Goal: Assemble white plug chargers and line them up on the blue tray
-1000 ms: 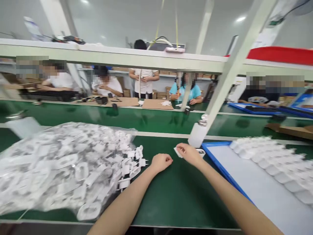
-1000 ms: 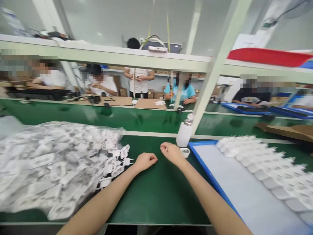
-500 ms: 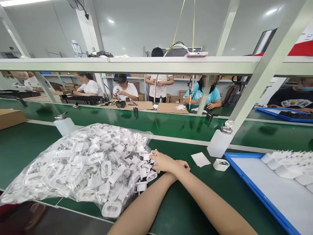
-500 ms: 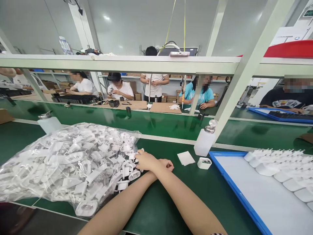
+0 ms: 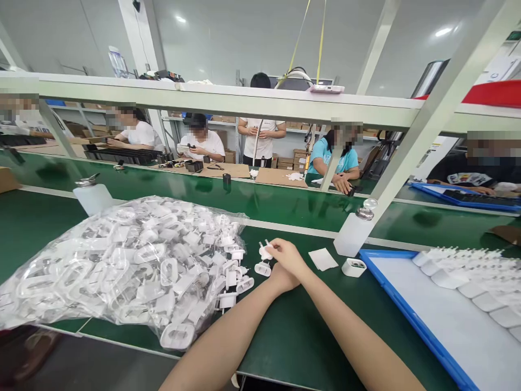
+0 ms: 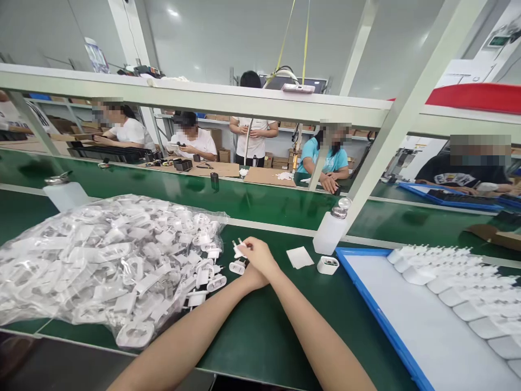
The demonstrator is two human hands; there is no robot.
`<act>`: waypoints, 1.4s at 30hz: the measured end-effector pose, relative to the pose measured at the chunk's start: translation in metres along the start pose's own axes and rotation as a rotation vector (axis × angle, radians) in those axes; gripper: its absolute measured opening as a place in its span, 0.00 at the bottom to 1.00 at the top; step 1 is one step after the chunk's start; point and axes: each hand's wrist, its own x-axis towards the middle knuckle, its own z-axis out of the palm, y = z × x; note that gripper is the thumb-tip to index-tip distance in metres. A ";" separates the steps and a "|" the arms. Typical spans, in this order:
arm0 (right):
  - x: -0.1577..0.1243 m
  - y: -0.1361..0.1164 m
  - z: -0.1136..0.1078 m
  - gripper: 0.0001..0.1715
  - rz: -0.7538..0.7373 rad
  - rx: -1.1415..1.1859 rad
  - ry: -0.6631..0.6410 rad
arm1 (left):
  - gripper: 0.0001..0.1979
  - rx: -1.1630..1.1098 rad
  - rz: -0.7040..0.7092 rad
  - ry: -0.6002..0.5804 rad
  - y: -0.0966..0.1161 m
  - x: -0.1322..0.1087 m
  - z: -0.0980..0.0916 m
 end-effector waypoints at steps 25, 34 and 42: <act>-0.033 0.074 -0.037 0.10 -0.111 0.032 0.317 | 0.15 -1.337 -0.129 -0.230 -0.006 0.004 -0.001; -0.038 0.074 -0.035 0.11 -0.118 -0.138 0.294 | 0.15 -1.398 -0.196 -0.219 -0.006 0.006 -0.001; -0.039 0.073 -0.035 0.12 -0.141 -0.138 0.298 | 0.14 -1.380 -0.194 -0.195 -0.006 0.005 0.000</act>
